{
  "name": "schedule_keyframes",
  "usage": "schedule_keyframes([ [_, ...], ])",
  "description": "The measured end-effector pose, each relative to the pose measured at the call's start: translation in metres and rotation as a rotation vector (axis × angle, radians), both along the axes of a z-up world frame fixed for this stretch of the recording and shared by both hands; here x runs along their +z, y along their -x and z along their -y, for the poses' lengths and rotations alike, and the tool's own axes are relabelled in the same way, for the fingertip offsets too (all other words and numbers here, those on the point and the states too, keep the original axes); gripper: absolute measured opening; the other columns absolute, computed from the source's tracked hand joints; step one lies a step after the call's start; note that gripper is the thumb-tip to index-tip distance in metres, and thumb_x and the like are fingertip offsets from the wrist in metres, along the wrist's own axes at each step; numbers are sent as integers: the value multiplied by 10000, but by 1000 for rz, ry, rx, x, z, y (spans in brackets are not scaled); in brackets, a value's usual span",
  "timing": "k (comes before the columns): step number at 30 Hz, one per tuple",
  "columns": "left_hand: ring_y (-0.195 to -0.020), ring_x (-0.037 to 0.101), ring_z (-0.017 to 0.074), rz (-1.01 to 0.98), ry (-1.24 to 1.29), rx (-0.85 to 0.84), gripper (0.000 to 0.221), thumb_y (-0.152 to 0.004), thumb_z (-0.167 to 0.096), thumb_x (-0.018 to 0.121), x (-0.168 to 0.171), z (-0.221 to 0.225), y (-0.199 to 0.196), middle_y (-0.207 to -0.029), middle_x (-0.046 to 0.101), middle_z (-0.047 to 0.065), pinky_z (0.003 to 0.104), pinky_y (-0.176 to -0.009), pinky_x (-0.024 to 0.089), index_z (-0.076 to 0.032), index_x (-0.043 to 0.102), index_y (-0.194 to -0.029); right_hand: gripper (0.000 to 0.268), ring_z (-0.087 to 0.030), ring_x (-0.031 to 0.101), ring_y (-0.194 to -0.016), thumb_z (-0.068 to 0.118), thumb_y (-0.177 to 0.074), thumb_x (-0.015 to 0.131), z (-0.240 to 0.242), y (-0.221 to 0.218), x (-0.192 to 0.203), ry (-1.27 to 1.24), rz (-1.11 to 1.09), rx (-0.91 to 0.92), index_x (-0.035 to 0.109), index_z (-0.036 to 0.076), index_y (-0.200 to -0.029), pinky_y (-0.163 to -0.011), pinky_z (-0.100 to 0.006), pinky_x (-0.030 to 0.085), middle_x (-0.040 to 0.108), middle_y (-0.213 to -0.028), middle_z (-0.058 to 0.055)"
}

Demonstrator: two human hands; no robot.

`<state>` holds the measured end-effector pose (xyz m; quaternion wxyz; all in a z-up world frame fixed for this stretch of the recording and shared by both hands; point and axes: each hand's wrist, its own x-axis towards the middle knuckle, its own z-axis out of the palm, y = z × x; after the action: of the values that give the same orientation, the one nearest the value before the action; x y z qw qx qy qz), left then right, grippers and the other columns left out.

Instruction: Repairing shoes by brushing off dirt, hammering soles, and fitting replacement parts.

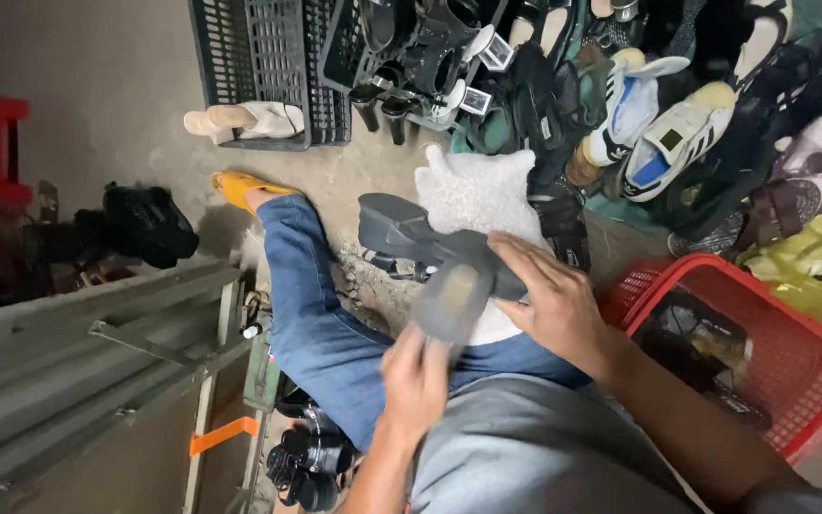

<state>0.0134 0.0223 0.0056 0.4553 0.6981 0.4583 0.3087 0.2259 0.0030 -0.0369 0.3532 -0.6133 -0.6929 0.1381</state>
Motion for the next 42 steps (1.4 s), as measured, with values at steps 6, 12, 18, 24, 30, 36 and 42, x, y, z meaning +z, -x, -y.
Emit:
schedule_keyframes([
  [6,-663,363,186,108,-39,-88,290,-1071,-220,459,-14,2,2,-738,387,39,363,-611,342,-68,473,-824,566,-309,618,-1262,171,-799,801,-9,-16,14,59,32,55,636,24,-1320,-1144,-418,447,687,-1321,-118],
  [12,-1029,701,310,85,-80,8,344,-1014,-158,550,-11,1,0,-1174,700,212,395,-921,538,47,600,-1284,703,-236,594,-1344,73,-768,748,-28,-23,7,182,-127,258,533,7,-1433,-1140,-340,423,612,-1455,-137],
  [18,-543,420,262,258,-376,254,241,-1003,-95,482,-26,5,2,-674,455,86,398,-537,348,-42,498,-768,643,-219,674,-1266,246,-840,780,-2,-24,7,134,150,-37,622,146,-1456,-965,-353,530,686,-1444,-68],
  [24,-647,308,175,228,-108,97,321,-1105,-181,522,1,-4,4,-720,338,25,362,-599,293,-74,437,-814,701,-282,739,-1032,356,-829,800,23,-32,-35,171,187,-220,654,196,-1496,-891,-392,557,761,-1236,-157],
  [30,-736,394,166,165,33,89,291,-1107,-220,506,-14,-24,7,-768,384,29,355,-677,342,-64,474,-863,786,-251,719,-1122,321,-802,731,16,-43,-56,170,266,-114,531,217,-1555,-899,-374,547,676,-1457,-38],
  [36,-641,352,241,154,-237,205,326,-1017,-71,547,-52,-15,8,-700,352,76,409,-598,298,-68,358,-752,679,-183,661,-1262,277,-807,768,15,-34,-28,82,142,-117,591,160,-1452,-1072,-321,488,670,-1428,-28],
  [42,-612,394,194,247,-268,229,270,-1006,-111,554,-24,-15,8,-672,420,46,360,-589,382,-69,479,-750,779,-136,669,-1238,222,-744,735,35,-52,-36,214,173,-227,558,293,-1499,-894,-313,542,660,-1449,55],
])
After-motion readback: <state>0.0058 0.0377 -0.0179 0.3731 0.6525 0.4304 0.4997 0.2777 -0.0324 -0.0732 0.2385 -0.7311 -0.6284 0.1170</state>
